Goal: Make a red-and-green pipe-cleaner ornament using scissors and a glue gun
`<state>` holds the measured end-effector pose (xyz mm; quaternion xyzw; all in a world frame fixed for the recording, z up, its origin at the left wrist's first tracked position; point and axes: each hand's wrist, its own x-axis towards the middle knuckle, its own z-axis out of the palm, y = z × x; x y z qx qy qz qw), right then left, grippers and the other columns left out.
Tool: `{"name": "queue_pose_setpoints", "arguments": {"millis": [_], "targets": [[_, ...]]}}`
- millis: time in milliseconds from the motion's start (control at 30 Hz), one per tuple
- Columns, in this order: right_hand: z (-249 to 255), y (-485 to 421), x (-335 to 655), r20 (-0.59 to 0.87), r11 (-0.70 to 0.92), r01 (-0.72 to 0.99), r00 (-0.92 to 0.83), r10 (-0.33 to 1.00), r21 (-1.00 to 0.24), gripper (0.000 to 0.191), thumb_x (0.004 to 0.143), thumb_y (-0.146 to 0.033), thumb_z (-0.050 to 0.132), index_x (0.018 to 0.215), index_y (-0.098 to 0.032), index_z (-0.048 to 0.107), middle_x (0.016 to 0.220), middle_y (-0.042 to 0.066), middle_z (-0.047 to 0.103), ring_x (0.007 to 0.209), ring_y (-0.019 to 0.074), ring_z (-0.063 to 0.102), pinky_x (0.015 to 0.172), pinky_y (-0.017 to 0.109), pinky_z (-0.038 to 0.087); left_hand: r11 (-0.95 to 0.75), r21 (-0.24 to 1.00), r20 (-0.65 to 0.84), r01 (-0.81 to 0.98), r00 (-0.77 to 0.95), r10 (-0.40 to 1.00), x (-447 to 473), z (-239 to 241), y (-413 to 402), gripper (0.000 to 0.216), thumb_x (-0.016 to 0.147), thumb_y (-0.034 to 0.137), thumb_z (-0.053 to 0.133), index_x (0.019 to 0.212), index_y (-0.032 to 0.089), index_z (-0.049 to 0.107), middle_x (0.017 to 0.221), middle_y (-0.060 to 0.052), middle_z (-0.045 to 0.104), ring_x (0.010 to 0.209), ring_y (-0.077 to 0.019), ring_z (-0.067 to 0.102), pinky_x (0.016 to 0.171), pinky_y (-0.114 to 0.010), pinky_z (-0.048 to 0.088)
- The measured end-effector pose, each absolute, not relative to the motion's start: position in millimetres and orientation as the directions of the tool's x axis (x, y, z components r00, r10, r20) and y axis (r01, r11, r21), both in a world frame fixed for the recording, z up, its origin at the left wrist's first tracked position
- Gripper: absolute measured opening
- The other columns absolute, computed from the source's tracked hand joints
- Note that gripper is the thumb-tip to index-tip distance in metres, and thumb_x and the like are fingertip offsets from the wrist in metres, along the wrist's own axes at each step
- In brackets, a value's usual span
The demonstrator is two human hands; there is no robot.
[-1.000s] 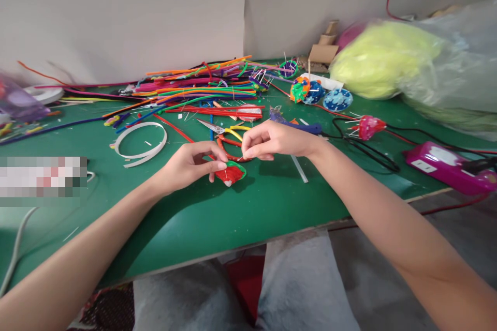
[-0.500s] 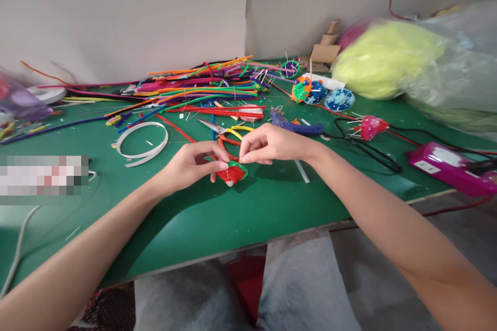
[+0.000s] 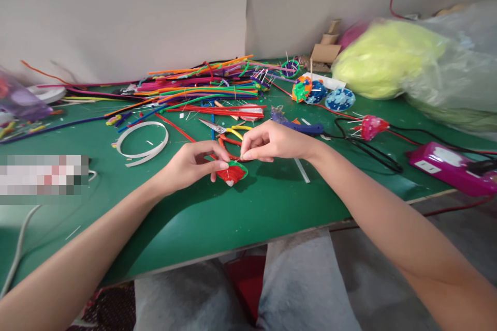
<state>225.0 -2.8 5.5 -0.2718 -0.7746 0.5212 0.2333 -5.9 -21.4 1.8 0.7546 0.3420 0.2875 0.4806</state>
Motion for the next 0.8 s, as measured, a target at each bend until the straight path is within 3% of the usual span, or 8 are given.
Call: {"name": "queue_pose_setpoints", "arguments": {"millis": [333,800], "targets": [[5.4,-3.1,226.2,0.071,0.319,0.194,-0.747,0.661,-0.928,0.013,0.081,-0.024,0.067,0.079,-0.011,0.066,0.051,-0.006,0.051,0.043,0.0039,0.042,0.043,0.018,0.032,-0.29,0.931,0.1,0.223,0.607,0.788,-6.7,-0.3,-21.1,0.021,0.078,0.032,0.072,0.08,0.012,0.065,0.079,-0.003,0.062,0.056,-0.0091,0.059,0.049,-0.02,0.053],[4.7,-0.9,231.3,-0.012,0.344,0.27,-0.802,0.597,-0.899,0.019,0.09,-0.023,0.056,0.083,-0.011,0.069,0.042,-0.008,0.045,0.038,0.0034,0.039,0.045,0.018,0.031,-0.294,0.921,0.086,0.253,0.606,0.79,-7.3,0.2,-21.0,0.027,0.077,0.038,0.071,0.079,0.013,0.064,0.075,-0.004,0.064,0.053,-0.0107,0.059,0.048,-0.023,0.053]]}}
